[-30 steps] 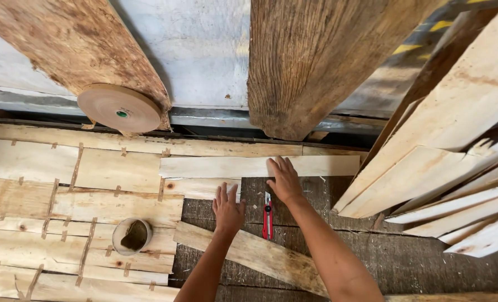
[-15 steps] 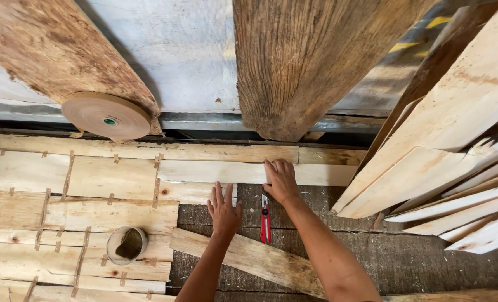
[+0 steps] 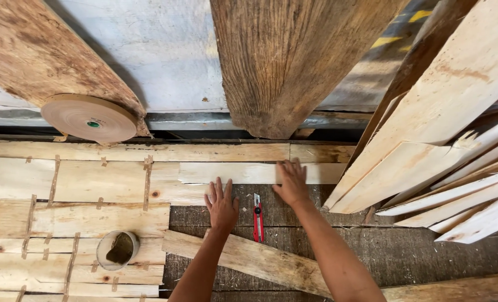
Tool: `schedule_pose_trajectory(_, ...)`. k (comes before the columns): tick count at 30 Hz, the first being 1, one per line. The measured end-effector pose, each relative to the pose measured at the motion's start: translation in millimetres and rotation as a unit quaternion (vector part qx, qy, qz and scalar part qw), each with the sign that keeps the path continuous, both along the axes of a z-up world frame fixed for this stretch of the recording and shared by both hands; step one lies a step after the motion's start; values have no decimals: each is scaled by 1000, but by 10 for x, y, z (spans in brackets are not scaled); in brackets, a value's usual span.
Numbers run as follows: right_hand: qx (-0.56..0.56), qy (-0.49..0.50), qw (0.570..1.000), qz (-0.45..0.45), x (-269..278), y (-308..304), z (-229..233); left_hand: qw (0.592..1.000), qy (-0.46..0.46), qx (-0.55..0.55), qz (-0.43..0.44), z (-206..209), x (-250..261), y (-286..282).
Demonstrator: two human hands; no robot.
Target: Cutting and gluing thin wood strips to create a patterned surface on a workbench.
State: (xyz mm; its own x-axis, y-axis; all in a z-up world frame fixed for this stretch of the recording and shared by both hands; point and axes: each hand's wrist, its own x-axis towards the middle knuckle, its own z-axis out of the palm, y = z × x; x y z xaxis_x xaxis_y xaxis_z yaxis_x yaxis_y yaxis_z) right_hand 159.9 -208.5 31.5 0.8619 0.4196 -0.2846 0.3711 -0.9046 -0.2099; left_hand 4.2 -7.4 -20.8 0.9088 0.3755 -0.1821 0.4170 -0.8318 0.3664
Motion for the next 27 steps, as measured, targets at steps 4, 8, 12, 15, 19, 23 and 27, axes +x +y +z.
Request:
schedule_pose_trajectory(4,49,-10,998,44,-185,367,-137,999,32,5,-3,27,11,-9)
schedule_pose_trajectory(8,83,15,993,79,-290,699,-195,1000,17,-4,-5,21,-5,4)
schedule_pose_trajectory(12,78,28,993,82,-293,810,-199,999,30,1,-12,48,2,-19)
schedule_pose_trajectory(15,55,9,995,87,-227,760,-374,999,39,-4,-13,81,21,-36)
schedule_pose_trajectory(19,37,-3,994,100,-169,667,-415,998,53,-9,-15,125,5,-49)
schedule_pose_trajectory(23,64,-8,993,101,-150,641,-492,999,49,-6,-20,112,-7,-53)
schedule_pose_trajectory(27,57,-8,993,99,-126,680,-463,999,41,-2,-21,123,-18,-33)
